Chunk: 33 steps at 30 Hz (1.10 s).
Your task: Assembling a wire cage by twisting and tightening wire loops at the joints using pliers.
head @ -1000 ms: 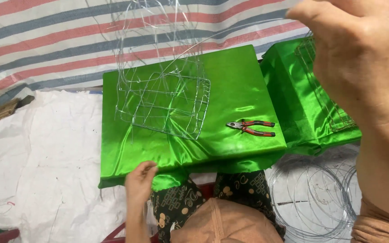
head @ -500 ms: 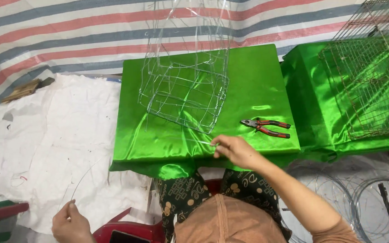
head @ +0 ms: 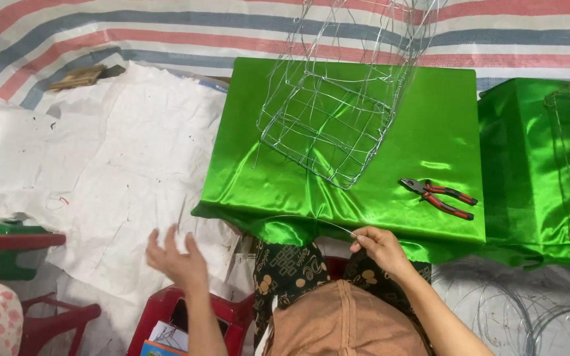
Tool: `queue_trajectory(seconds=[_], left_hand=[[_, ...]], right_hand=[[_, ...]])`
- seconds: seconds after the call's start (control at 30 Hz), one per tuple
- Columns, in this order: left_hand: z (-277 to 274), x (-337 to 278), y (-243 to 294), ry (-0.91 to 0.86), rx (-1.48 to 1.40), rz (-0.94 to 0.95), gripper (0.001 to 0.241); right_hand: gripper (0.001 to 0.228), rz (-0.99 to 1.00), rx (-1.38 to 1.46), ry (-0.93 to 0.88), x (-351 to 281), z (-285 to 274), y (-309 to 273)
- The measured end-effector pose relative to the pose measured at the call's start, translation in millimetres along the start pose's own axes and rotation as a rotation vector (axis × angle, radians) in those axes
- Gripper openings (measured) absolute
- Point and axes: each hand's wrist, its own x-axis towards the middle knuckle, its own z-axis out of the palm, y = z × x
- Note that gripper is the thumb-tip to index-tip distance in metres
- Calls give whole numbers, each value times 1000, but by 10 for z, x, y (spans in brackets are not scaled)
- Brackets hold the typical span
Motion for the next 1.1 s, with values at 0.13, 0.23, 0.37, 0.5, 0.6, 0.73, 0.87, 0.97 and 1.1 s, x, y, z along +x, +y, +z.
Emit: queue_trajectory(seconds=[0.13,0.23,0.37,0.5,0.6,0.73,0.87,0.97,1.1], left_hand=[[-84,-461,1268,-224,-436,387,29],[-14,-996,1729,-534,-586,623,26],[215,-1328,1778,-762,-450,729,29],[427,-1497,1652,-821,-597,705,18],[532,-1574,1632,-811,-569,806,21],[595,-1497,1961,-595,-464,969,20],[592,-1159,2365,-494,-458,965,17],[740,-832,2389,-536,-434,927,16],[251,-147,2638,-1078,-197,858,23]], right_hand=[[18,71,205,33,5,215,27],[12,-25,-10,-29,-95,359,-207],[3,-106,-182,-48,-212,300,-366],[12,-91,-266,-36,-254,-163,-476],[17,-207,-711,440,-76,-824,-200],[18,-231,-1082,786,171,-1590,24],[30,-107,-1093,740,323,-1778,135],[39,-177,-1029,796,361,-1764,219],[36,-320,-1057,710,251,-1813,311]])
